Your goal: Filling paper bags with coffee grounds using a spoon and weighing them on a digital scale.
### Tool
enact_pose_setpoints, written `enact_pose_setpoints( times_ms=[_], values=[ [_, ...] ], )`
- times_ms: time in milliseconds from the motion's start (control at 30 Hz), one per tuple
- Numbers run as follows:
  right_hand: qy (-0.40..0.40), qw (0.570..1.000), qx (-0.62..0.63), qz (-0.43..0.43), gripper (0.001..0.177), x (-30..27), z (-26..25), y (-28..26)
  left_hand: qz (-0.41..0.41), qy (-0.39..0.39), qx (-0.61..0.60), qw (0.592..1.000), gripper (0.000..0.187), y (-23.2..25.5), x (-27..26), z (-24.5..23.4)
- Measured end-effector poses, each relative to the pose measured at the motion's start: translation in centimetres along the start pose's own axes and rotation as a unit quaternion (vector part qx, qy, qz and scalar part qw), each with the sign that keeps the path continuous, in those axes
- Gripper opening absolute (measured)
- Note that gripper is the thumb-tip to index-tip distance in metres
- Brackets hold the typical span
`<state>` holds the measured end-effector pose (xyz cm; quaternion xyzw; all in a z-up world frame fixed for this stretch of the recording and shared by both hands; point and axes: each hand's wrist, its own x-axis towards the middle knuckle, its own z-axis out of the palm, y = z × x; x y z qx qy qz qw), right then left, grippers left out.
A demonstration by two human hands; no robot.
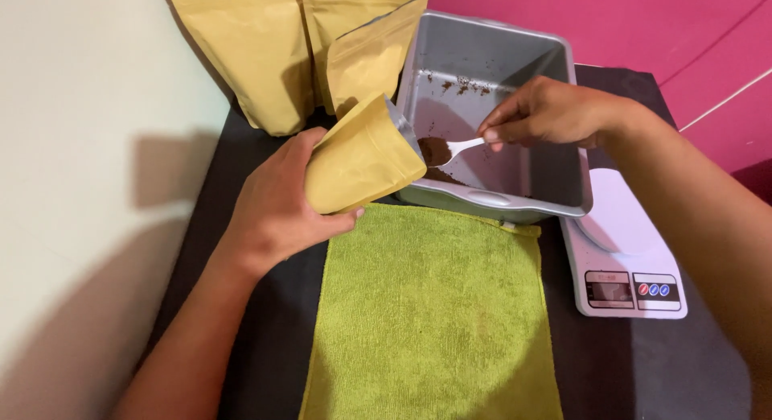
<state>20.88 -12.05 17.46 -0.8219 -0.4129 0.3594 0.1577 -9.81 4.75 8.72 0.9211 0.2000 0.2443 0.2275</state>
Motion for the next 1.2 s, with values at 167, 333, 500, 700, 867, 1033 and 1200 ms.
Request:
enact_pose_setpoints(
  times_ms=[167, 333, 500, 700, 867, 1033, 1200],
  values=[
    [-0.002, 0.994, -0.101, -0.035, 0.033, 0.1, -2.7, 1.3, 0.018, 0.006, -0.009, 1.0, 0.094, -0.2, 0.0, 0.1],
    [0.026, 0.993, -0.104, -0.046, 0.034, -2.2, -4.8, -1.8, 0.018, 0.011, -0.008, 1.0, 0.095, -0.4, -0.1, 0.2],
    [0.091, 0.967, -0.226, -0.076, 0.026, -4.3, -2.9, -7.8, 0.004, -0.001, -0.006, 1.0, 0.094, 0.2, 0.0, -0.2],
    [0.119, 0.956, -0.193, -0.184, 0.016, -4.5, 4.2, -12.1, -0.005, 0.002, -0.003, 1.0, 0.09, 0.7, 0.0, -0.6],
    [0.221, 0.932, -0.187, -0.217, 0.018, -6.7, 2.6, -10.6, -0.012, 0.013, -0.026, 0.999, 0.087, 0.9, 0.0, -1.0],
    [0.304, 0.931, -0.172, -0.111, 0.016, -9.9, -0.1, -4.7, 0.055, 0.099, -0.073, 0.991, 0.071, -0.1, -0.3, -0.5],
    [0.353, 0.892, -0.268, -0.088, 0.019, -5.0, 2.1, 8.9, 0.054, 0.241, -0.213, 0.945, 0.066, -1.6, -0.3, 1.0]
  ],
)
